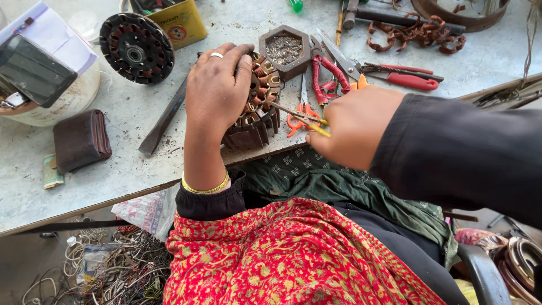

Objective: The person uses pliers and a screwdriver to remove copper wire coils from a stator assembly clamped in a vise. They rotate the stator to access different slots and continue extracting wire segments throughout the clip.

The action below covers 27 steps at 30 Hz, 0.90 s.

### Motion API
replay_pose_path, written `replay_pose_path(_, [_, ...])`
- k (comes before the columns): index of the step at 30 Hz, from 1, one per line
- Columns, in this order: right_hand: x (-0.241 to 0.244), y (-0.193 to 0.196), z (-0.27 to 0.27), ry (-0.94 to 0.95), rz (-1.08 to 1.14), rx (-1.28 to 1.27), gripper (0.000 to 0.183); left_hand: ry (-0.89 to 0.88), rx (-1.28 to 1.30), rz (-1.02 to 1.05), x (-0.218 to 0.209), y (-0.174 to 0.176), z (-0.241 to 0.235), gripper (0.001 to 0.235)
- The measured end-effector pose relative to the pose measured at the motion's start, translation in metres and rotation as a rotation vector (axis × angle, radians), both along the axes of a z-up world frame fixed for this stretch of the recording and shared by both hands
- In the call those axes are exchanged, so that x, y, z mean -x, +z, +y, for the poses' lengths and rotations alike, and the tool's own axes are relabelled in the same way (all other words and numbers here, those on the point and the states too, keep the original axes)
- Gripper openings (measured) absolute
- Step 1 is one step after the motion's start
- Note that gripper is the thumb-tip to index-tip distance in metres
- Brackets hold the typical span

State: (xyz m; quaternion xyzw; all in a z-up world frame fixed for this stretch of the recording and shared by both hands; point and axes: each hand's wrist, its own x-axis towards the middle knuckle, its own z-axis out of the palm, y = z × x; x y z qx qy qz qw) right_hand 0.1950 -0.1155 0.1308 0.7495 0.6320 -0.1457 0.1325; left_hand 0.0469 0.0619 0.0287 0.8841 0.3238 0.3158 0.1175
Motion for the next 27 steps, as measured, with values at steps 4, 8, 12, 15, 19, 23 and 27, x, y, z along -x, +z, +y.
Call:
replay_pose_path(4, [0.007, -0.019, -0.014, 0.144, -0.097, -0.114, 0.039, -0.005, -0.014, 0.002, 0.000, -0.002, 0.000, 0.034])
replay_pose_path(8, [-0.003, -0.040, -0.020, 0.509, -0.215, -0.157, 0.023, -0.003, -0.031, -0.001, 0.000, -0.001, -0.001, 0.034])
replay_pose_path(12, [-0.032, -0.069, -0.006, 0.179, 0.104, -0.288, 0.026, 0.004, -0.049, 0.000, 0.001, -0.001, -0.001, 0.034])
replay_pose_path(15, [-0.057, -0.097, 0.002, 0.143, 0.470, -0.243, 0.023, -0.003, -0.011, -0.005, 0.001, 0.000, -0.001, 0.034])
replay_pose_path(19, [-0.061, -0.133, 0.001, -0.216, 1.386, 0.107, 0.021, 0.001, -0.006, -0.007, 0.001, 0.001, -0.001, 0.034])
replay_pose_path(23, [-0.034, -0.159, -0.008, -0.282, 1.640, -0.088, 0.020, 0.013, -0.010, 0.010, 0.000, 0.002, -0.001, 0.034])
replay_pose_path(27, [-0.025, -0.165, -0.013, 0.043, 0.702, -0.768, 0.017, 0.013, 0.022, 0.006, 0.000, 0.003, 0.000, 0.034])
